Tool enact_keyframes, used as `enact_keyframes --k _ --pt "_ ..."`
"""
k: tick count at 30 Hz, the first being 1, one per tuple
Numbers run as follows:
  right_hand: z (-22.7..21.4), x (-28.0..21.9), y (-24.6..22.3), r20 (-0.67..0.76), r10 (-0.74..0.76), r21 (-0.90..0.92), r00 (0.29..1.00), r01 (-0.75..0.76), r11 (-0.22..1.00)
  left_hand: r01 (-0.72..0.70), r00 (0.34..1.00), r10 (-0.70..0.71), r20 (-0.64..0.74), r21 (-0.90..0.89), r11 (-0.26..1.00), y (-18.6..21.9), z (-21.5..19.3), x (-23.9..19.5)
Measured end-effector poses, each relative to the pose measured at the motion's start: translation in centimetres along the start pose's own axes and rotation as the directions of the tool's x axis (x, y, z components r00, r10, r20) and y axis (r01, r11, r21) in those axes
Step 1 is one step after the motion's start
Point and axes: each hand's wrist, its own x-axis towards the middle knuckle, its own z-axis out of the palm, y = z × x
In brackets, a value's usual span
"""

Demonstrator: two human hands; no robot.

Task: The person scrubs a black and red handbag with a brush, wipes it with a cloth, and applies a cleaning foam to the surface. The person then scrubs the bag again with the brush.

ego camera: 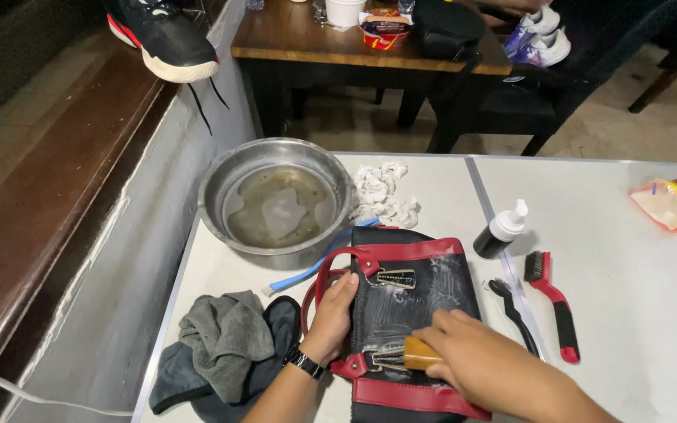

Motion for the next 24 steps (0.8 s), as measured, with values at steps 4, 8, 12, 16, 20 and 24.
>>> enact_keyframes --k 4,8,12,16,20,24 --pt "-1.3 -2.0 0.9 0.129 0.180 0.070 0.975 -0.190 0.979 -0.015 0.998 0.017 0.061 -0.046 0.999 0.1 0.3 -0.8" --pt "-0.9 -0.5 -1.1 -0.043 -0.002 0.146 0.999 0.008 0.989 -0.020 0.999 0.022 0.029 -0.064 0.998 0.4 0.5 -0.5" --pt "0.8 1.7 -4.8 -0.231 -0.193 0.148 0.953 0.231 0.962 -0.051 0.998 0.051 0.026 0.017 0.999 0.8 0.5 -1.1" --pt "0.6 2.1 -5.2 -0.315 -0.338 0.045 0.887 0.370 0.928 0.033 0.999 -0.033 -0.030 -0.013 0.999 0.5 0.2 -0.6" --pt "-0.2 0.6 -2.1 -0.110 -0.114 -0.105 0.987 0.103 0.989 0.050 0.998 -0.045 0.039 -0.155 0.987 0.5 0.4 -0.8" --pt "-0.8 -0.6 0.1 0.012 0.145 -0.240 0.989 -0.138 0.961 0.086 0.996 -0.084 0.026 -0.115 0.990 1.1 0.7 -1.0"
